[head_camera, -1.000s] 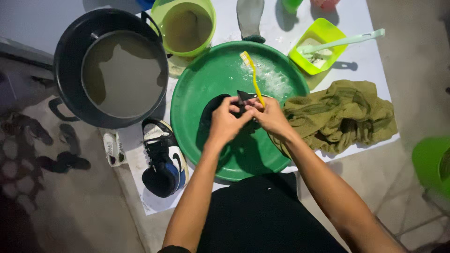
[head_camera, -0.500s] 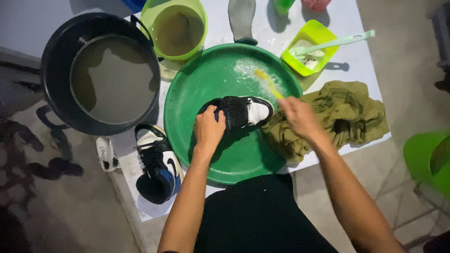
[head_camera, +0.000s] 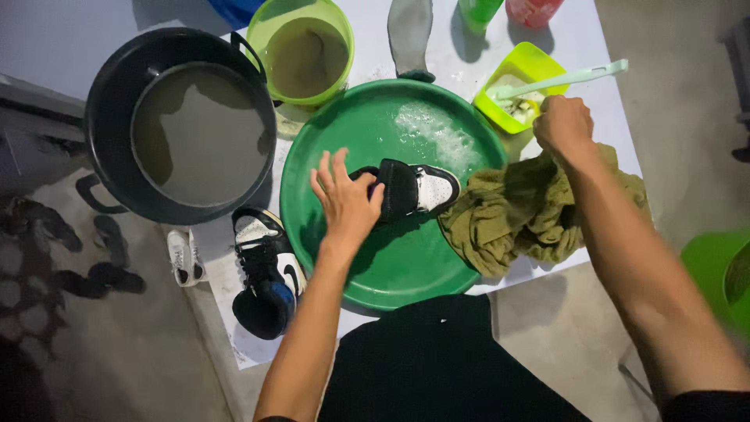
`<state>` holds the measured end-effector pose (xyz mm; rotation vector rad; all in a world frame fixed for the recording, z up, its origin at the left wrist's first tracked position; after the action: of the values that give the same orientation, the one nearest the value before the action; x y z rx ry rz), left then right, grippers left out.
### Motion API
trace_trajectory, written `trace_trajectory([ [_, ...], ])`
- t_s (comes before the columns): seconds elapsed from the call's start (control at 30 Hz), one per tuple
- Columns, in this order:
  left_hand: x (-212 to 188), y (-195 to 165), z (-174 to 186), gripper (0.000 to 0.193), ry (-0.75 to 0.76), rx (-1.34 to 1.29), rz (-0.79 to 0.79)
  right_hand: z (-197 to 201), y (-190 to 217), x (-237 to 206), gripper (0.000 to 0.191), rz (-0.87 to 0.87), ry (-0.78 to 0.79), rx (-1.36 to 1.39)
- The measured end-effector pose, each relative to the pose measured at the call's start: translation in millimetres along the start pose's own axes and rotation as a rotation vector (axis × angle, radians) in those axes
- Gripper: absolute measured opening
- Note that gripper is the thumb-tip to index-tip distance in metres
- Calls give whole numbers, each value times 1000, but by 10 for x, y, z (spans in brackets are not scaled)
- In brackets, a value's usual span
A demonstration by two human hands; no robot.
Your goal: The person scrubs a black and white sneaker with a yellow toothbrush over a green basin filled with soapy water. They rotate the shoe to clean different areas, including the sole and upper, while occasionally dipping the brush into the basin.
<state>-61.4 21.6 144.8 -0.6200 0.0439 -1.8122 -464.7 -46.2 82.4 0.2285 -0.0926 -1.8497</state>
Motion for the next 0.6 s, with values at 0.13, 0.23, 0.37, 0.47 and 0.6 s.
trace_trajectory([
  [0.13, 37, 311, -201, 23, 178, -427, 138, -132, -22, 207, 23, -64, 231, -60],
  [0.23, -120, 425, -354, 25, 284, -560, 287, -149, -75, 172, 22, -62, 166, 65],
  [0.37, -304, 432, -418, 24, 291, -534, 397, -99, -149, 58, 26, 44, 75, 128],
  [0.47, -412, 380, -360, 24, 226, -517, 377, 156, -111, -119, 23, 9, -24, 248],
  [0.6, -584, 271, -315, 24, 169, -510, 451, 670, 60, -575, 21, -85, -24, 496],
])
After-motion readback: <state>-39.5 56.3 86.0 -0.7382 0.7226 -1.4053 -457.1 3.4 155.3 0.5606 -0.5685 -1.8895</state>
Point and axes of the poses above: each hand's wrist, its own x-axis towards the middle knuckle, its own z-axis out of the back of the hand, y = z × x, the point moved 3 cm from there along x, towards the middle knuckle, and after that the axes turned 4 degrees about -y, right-handed, at the moved point
